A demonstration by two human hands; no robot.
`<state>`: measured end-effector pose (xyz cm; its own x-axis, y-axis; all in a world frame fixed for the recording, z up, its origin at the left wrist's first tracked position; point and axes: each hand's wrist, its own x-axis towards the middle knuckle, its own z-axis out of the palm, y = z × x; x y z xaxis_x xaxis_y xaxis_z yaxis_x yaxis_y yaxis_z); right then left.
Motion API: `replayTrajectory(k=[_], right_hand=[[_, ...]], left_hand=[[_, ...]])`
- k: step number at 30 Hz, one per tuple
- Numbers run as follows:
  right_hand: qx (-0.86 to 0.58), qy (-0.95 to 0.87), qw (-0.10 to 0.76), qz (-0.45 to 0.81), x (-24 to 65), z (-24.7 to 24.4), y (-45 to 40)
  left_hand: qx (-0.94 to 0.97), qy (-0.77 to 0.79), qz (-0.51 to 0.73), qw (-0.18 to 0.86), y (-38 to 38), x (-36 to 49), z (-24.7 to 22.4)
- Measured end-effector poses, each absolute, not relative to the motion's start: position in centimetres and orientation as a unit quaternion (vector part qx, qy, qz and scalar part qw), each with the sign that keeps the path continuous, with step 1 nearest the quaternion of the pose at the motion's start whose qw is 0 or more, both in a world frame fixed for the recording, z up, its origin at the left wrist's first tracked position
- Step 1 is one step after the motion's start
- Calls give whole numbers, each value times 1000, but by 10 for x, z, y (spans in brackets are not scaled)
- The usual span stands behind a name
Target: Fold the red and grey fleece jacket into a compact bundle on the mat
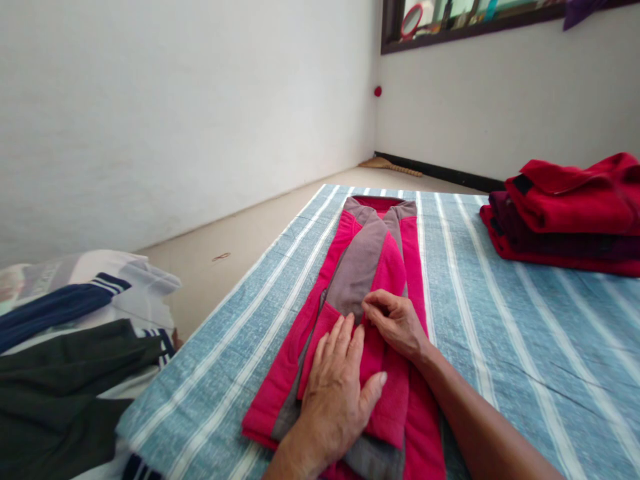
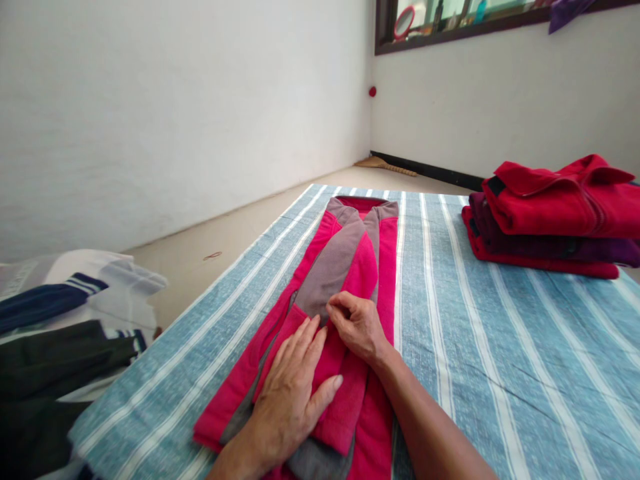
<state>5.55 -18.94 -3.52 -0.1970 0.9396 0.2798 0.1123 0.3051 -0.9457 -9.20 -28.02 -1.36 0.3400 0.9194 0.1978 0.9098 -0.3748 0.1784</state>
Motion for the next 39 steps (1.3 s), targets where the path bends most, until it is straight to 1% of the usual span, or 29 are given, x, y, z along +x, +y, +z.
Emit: replayTrajectory(k=[39], right_hand=[[-402, -644, 486, 433, 56, -38, -189]], left_hand=[[822, 556, 119, 16, -279, -91, -10]])
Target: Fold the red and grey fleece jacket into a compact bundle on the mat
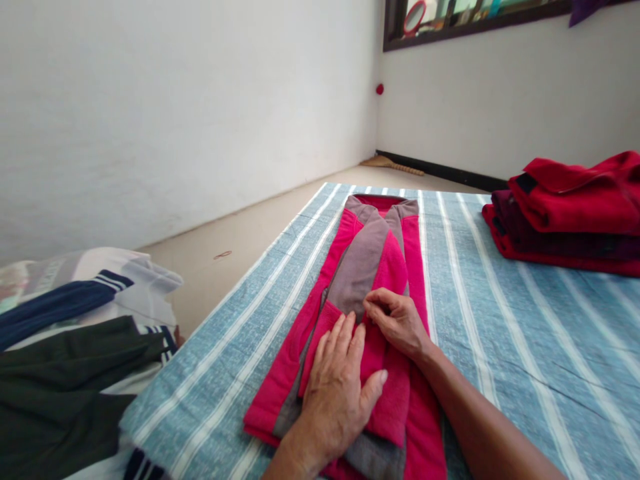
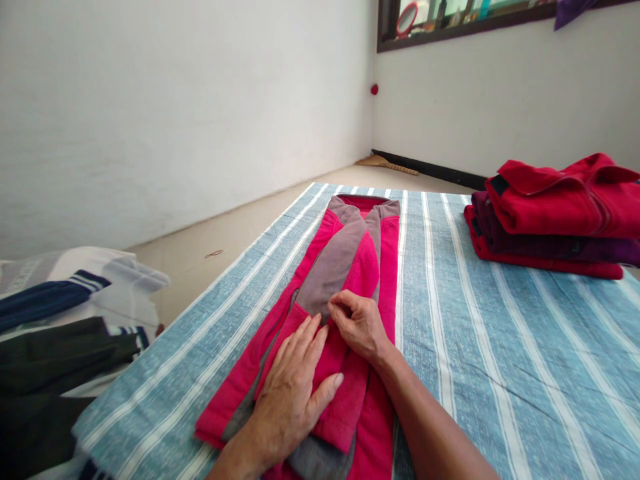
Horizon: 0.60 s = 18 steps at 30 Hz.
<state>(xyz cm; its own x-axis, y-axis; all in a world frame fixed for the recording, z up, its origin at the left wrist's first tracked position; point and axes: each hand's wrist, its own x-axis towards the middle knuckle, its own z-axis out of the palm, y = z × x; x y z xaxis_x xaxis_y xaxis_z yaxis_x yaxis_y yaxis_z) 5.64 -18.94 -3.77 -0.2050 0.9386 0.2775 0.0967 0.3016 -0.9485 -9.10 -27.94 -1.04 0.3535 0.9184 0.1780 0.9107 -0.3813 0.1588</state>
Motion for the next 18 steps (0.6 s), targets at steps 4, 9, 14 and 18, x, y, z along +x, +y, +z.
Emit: replayTrajectory(k=[4, 9, 14, 18], right_hand=[[-402, -644, 486, 433, 57, -37, -189], [-401, -641, 486, 437, 57, -37, -189], [-402, -641, 486, 438, 57, -37, -189], [-404, -641, 484, 437, 56, -37, -189]], left_hand=[[822, 556, 119, 19, -280, -91, -11], [823, 555, 119, 19, -280, -92, -11], [823, 554, 124, 17, -280, -92, -11], [823, 553, 127, 20, -280, -92, -11]])
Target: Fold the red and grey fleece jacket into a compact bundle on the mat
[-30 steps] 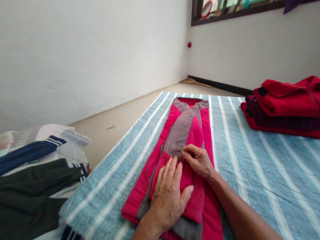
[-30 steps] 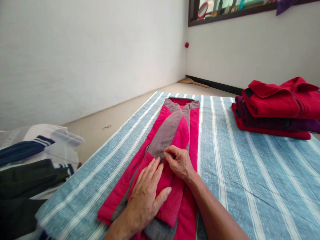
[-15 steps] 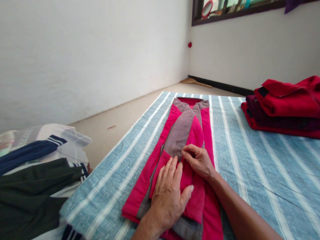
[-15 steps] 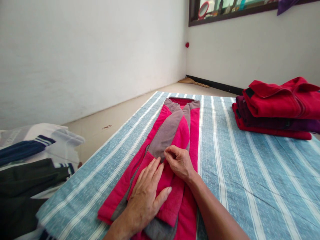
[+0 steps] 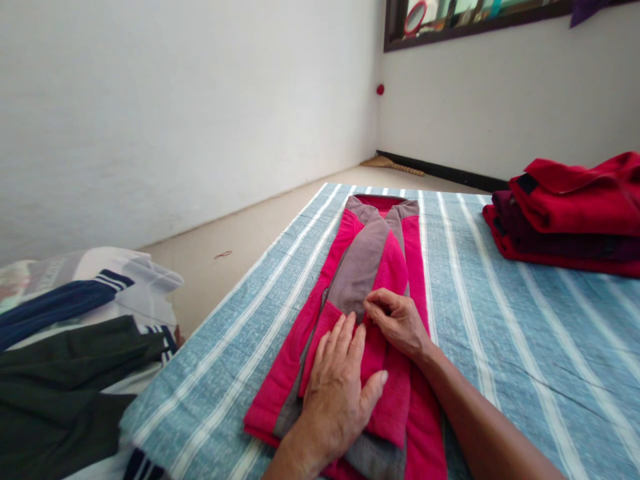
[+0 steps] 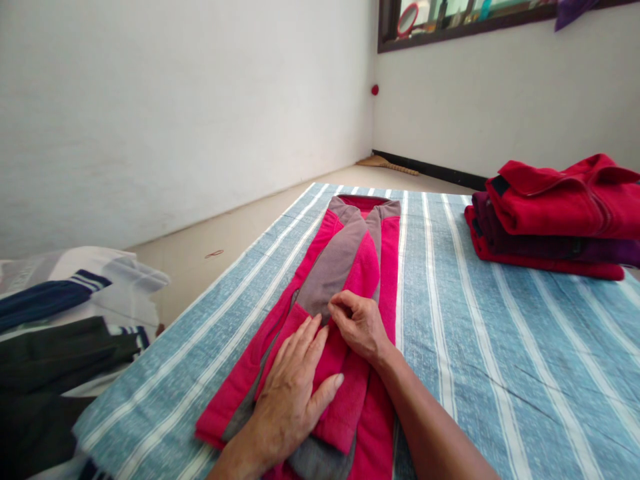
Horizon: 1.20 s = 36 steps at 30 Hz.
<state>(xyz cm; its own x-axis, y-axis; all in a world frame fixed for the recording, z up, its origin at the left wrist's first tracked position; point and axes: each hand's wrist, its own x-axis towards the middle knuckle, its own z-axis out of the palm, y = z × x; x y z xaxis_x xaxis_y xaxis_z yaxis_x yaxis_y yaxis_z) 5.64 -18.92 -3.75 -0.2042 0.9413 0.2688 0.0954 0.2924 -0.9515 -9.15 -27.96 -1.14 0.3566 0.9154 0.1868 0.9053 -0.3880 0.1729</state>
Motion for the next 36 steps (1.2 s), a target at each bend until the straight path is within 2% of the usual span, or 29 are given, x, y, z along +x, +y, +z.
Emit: replayTrajectory(k=[36], right_hand=[[-407, -646, 480, 432, 56, -34, -190]], left_hand=[[821, 556, 126, 32, -280, -91, -10]])
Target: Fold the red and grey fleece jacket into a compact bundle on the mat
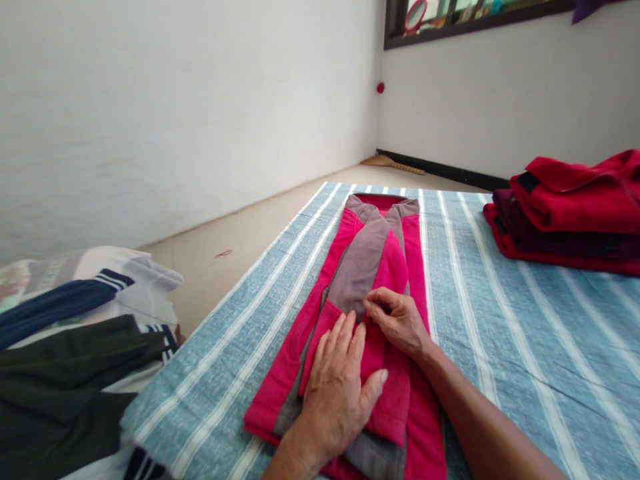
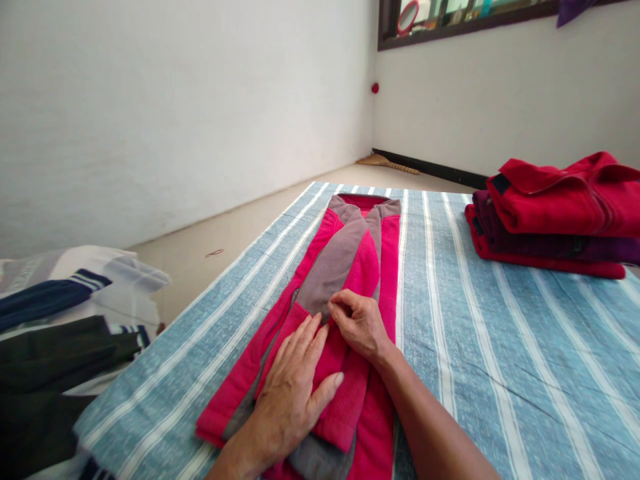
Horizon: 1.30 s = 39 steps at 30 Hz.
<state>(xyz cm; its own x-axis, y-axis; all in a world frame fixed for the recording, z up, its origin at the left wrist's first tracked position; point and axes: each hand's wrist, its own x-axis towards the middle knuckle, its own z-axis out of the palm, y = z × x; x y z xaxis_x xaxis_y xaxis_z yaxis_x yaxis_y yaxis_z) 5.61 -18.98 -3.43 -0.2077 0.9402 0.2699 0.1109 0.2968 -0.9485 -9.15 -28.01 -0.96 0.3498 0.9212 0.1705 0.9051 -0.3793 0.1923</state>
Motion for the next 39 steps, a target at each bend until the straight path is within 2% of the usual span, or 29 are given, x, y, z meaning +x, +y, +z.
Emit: replayTrajectory(k=[39], right_hand=[[-408, -643, 480, 436, 57, -32, -191]], left_hand=[[819, 559, 125, 41, -280, -91, -9]])
